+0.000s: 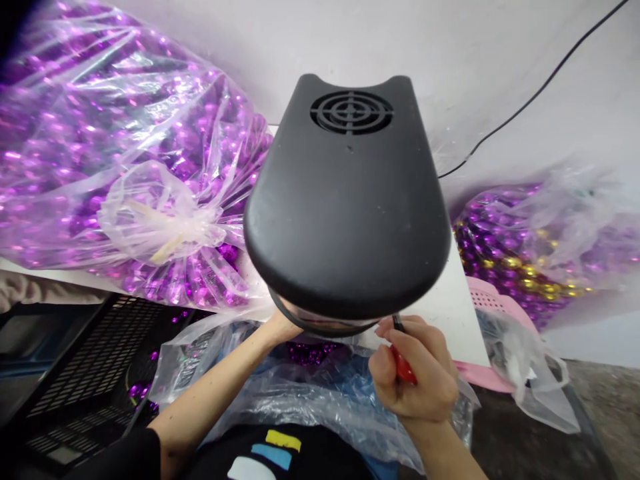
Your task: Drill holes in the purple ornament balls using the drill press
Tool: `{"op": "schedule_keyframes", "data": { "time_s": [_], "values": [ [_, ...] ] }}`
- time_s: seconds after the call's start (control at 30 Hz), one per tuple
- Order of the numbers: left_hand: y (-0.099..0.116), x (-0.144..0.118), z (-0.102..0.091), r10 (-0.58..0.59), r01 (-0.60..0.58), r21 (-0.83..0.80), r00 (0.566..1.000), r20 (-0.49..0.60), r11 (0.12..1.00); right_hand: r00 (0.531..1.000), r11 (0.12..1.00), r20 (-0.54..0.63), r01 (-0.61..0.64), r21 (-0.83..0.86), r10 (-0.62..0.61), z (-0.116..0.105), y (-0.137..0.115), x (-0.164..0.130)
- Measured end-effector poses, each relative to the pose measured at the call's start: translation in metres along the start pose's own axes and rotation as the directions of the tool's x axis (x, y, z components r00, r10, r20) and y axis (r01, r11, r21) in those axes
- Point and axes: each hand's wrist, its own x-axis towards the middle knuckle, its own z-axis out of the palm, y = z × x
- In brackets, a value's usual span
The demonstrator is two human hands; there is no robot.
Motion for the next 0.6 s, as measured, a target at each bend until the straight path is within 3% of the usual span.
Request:
{"op": "schedule_keyframes", "data": {
  "time_s": [0.3,0.47,0.6],
  "values": [
    [-0.001,0.0,0.002,0.01,-0.011,-0.033,0.999,-0.044,0.999,0.997,1.0,-0.08,0.018,-0.015,-0.019,0.01,0.008,-0.013],
    [-0.001,-0.001,0.002,-0.004,0.001,-0.068,0.999,-0.032,0.998,0.992,1.0,0.127,-0.015,-0.021,0.017,0.023,0.013,-0.021],
    [-0.002,-0.001,0.002,-0.02,0.018,-0.085,1.0,-0.017,0.996,0.972,0.994,0.211,-0.094,-0.064,0.105,0.007,0.005,-0.003]
  ]
}}
